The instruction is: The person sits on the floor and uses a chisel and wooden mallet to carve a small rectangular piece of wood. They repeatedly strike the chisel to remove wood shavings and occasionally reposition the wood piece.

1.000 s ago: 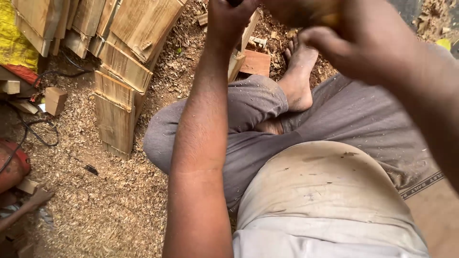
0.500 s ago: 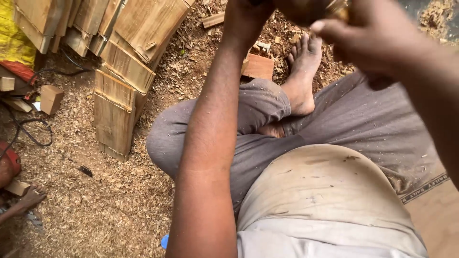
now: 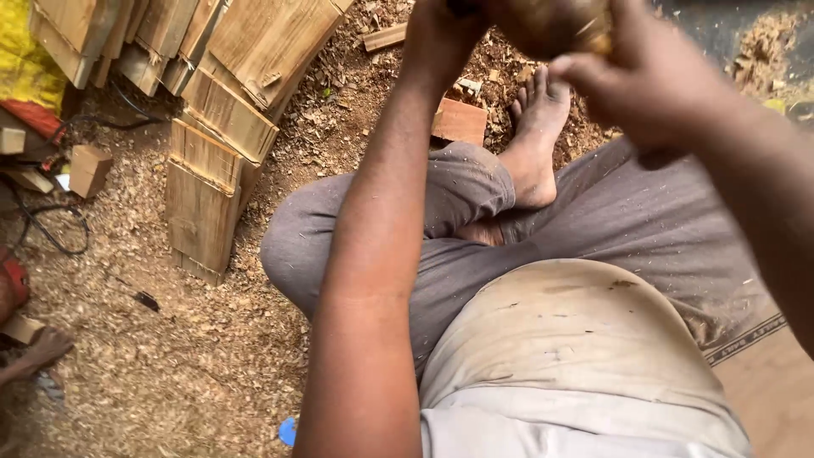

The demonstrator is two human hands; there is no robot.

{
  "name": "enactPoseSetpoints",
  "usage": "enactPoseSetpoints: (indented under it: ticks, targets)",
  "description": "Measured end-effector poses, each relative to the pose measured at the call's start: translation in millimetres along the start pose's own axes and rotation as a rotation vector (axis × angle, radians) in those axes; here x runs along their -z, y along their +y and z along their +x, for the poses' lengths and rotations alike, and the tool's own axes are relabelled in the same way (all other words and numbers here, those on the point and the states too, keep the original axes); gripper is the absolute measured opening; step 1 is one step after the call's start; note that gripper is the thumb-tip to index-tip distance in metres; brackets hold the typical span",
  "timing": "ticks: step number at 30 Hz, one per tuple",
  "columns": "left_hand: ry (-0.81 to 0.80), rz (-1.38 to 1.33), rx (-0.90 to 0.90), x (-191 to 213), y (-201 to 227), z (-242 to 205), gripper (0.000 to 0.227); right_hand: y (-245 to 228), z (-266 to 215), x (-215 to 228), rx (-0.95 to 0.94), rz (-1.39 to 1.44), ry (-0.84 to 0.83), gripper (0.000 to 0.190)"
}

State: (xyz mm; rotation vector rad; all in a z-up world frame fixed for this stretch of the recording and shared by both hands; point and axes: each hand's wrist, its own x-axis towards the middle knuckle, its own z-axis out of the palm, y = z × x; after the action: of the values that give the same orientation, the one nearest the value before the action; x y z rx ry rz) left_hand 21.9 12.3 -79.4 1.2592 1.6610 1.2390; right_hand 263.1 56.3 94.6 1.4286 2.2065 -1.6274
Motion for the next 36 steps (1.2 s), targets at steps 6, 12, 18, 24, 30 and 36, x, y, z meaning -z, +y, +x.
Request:
enactPoseSetpoints:
  ticks: [6, 12, 18, 24, 30, 36]
  targets:
    - [0.065, 0.046, 0.098, 20, 30, -17, 0.035, 69, -36, 7, -0.053, 0.073, 0.105, 0.054]
    - [0.171, -0.097, 0.078, 59, 60, -51, 0.036, 196, -68, 13, -0.288, -0.086, 0.176, 0.048]
    - [0.091, -0.026, 0.169, 27, 62, -54, 0.023, 221, -59, 4, -0.364, -0.011, 0.305, 0.040]
    - [0.144, -0.244, 0.016, 29, 47, -53, 0.026, 212, -62, 4, -0.356, 0.098, 0.256, 0.041]
    - [0.133, -0.087, 0.044, 38, 36, -50, 0.032, 209, -65, 5, -0.357, 0.095, 0.270, 0.037]
    - [0.173, -0.115, 0.001, 38, 25, -46, 0.040, 207, -64, 6, -0.372, 0.075, 0.272, 0.038]
